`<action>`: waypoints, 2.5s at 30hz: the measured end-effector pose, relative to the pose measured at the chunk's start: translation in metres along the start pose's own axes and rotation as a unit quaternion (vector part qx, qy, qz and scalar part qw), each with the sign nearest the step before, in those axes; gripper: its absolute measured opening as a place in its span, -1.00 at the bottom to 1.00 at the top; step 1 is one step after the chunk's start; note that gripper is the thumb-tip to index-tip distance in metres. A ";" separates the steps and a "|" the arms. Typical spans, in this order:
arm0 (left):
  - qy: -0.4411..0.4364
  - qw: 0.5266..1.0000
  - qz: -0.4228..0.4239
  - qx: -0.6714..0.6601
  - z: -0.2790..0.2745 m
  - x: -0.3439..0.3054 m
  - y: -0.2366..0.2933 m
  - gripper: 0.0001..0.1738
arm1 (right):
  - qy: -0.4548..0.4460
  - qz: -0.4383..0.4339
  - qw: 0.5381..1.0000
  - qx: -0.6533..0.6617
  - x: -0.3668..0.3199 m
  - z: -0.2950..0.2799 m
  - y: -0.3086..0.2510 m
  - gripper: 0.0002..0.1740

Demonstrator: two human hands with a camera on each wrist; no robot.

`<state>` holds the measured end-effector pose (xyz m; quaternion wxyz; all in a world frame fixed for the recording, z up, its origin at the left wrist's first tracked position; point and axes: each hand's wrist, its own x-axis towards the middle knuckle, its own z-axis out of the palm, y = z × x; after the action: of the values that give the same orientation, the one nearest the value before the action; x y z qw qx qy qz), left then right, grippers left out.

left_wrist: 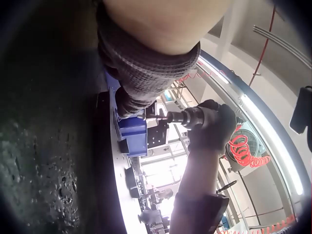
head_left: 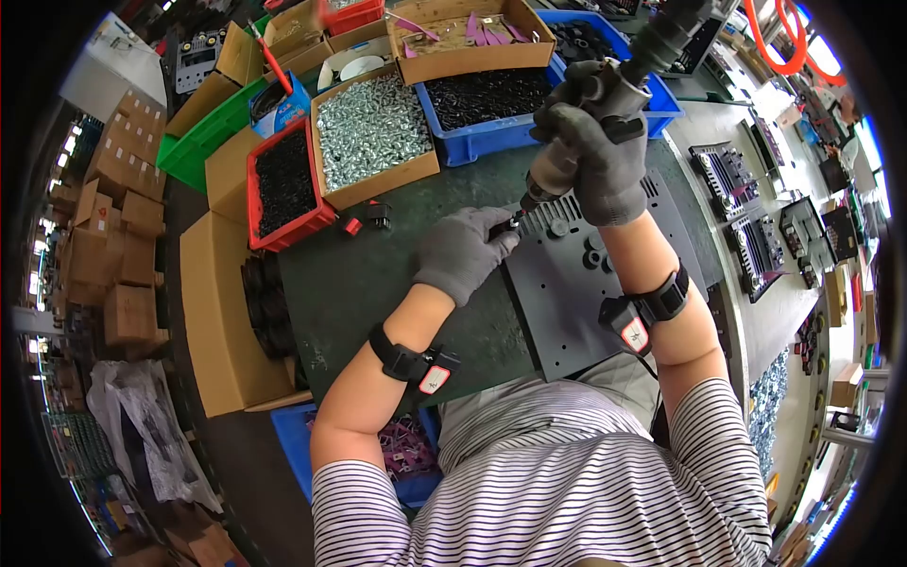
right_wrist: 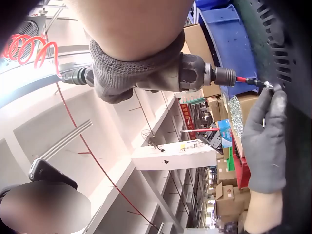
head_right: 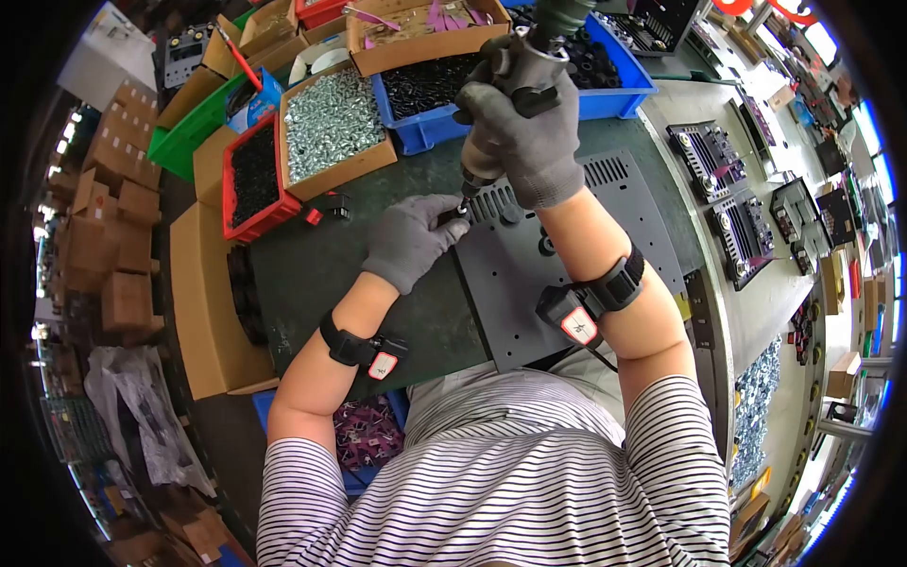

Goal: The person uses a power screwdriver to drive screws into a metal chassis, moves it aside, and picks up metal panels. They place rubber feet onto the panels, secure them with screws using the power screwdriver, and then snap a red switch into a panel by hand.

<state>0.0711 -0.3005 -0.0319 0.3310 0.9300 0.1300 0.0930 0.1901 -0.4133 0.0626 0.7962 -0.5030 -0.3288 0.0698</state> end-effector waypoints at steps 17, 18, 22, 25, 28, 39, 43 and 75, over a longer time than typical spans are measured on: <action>0.053 0.996 0.064 0.031 0.016 0.005 -0.009 -0.70 | -0.097 0.088 0.991 -0.008 0.004 0.013 0.038 -0.67; 0.048 0.997 0.050 0.016 0.018 0.005 -0.011 -0.70 | -0.106 0.079 0.991 0.010 0.004 0.017 0.033 -0.71; 0.041 0.997 0.053 0.034 0.014 0.005 -0.005 -0.70 | -0.170 0.087 0.982 0.004 0.005 0.012 0.053 -0.69; 0.061 0.991 0.069 0.098 0.013 0.005 -0.004 -0.68 | -0.192 0.140 0.971 0.020 0.000 0.008 0.056 -0.63; 0.016 0.998 -0.003 0.059 0.018 0.005 -0.009 -0.68 | -0.154 0.168 0.970 0.083 -0.007 0.008 0.048 -0.55; -0.172 0.560 -0.201 -0.785 -0.002 -0.034 -0.009 -0.72 | -0.004 0.008 0.996 0.084 -0.051 -0.021 -0.057 -0.58; -0.160 0.617 -0.238 -0.733 0.013 -0.057 0.032 -0.69 | 0.037 0.025 0.996 0.074 -0.078 -0.032 -0.057 -0.53; -0.302 0.374 -0.174 -0.859 0.046 -0.060 0.070 -0.69 | -0.006 -0.067 0.975 0.210 -0.102 -0.053 -0.057 -0.62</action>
<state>0.0388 -0.3981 -0.0279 0.9785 0.0691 0.0301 -0.1920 0.1301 -0.5260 0.0499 0.8852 -0.3007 -0.3440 0.0870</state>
